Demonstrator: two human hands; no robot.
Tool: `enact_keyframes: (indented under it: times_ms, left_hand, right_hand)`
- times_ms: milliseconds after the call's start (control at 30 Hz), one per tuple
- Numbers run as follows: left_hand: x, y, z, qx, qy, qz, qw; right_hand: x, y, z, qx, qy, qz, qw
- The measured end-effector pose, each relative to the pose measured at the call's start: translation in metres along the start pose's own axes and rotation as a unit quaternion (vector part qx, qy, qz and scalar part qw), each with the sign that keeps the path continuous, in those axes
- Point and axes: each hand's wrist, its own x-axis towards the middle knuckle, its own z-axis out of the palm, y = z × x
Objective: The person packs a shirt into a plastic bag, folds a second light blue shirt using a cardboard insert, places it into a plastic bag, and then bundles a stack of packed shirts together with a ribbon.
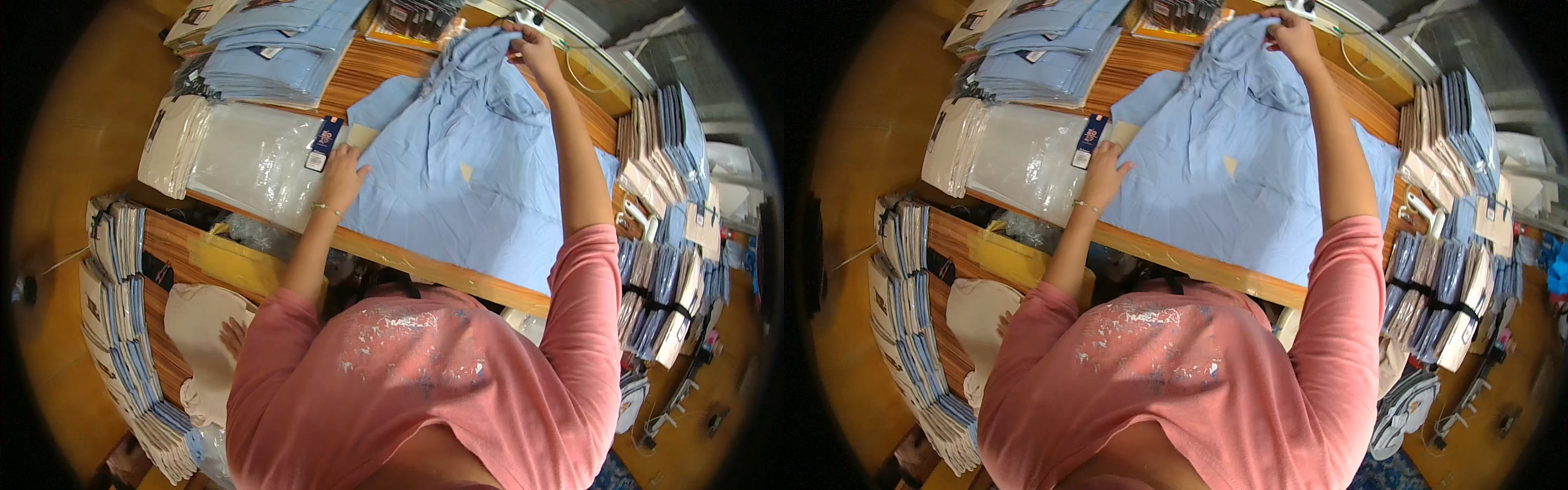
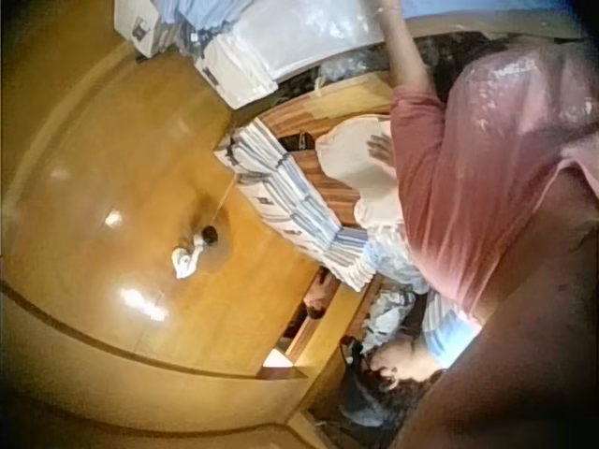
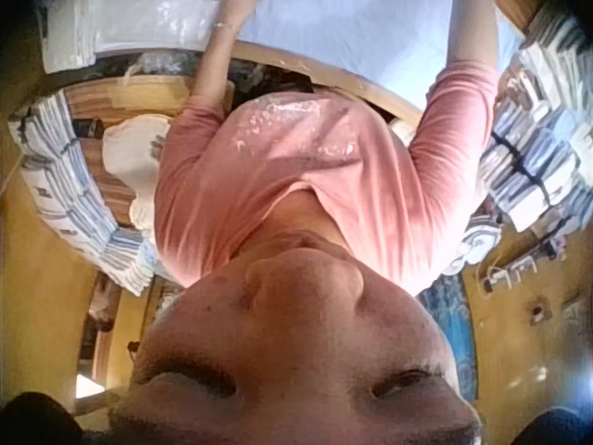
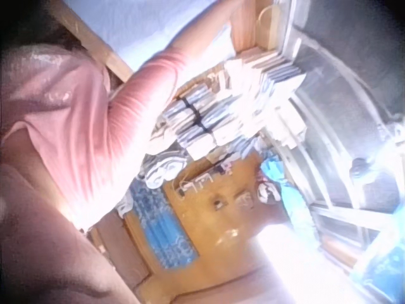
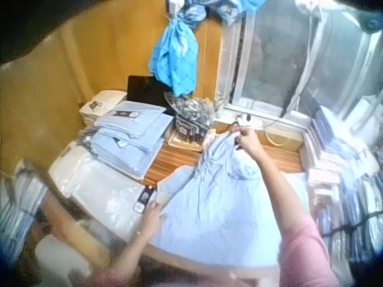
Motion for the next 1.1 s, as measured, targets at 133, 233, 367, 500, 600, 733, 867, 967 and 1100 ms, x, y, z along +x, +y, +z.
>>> enact_keyframes:
  times_ms: [133,233,367,500,600,733,867,967,1100]
  left_hand:
    - [-0.024,0.045,-0.012,-0.170,-0.028,-0.015,0.985]
    - [-0.042,0.043,0.018,-0.609,-0.172,-0.200,0.748]
    - [-0.050,0.041,0.037,-0.757,-0.098,-0.381,0.521]
    - [-0.060,0.028,0.049,-0.738,-0.044,-0.374,0.560]
    - [-0.073,0.018,0.039,-0.742,-0.031,-0.389,0.546]
    - [-0.090,0.003,0.027,-0.754,0.039,-0.398,0.522]
    - [-0.106,0.014,0.006,-0.777,0.094,-0.372,0.499]
    - [-0.112,0.029,-0.002,-0.788,0.127,-0.354,0.488]
    - [-0.117,0.040,-0.001,-0.753,0.208,-0.343,0.522]
  right_hand:
    - [-0.103,-0.066,-0.010,-0.024,-0.078,-0.087,0.993]
    - [-0.193,-0.062,-0.037,0.036,0.000,-0.153,0.988]
    - [-0.311,-0.026,-0.076,0.118,0.048,0.045,0.991]
    - [-0.377,0.084,-0.083,-0.063,0.062,0.067,0.994]
    - [-0.398,0.092,-0.089,0.000,0.092,0.100,0.991]
    - [-0.422,0.119,-0.090,-0.048,0.102,0.101,0.988]
    - [-0.419,0.113,-0.075,-0.162,0.138,0.082,0.974]
    - [-0.418,0.111,-0.071,-0.180,0.167,0.069,0.967]
    - [-0.420,0.110,-0.072,-0.220,0.125,0.074,0.965]
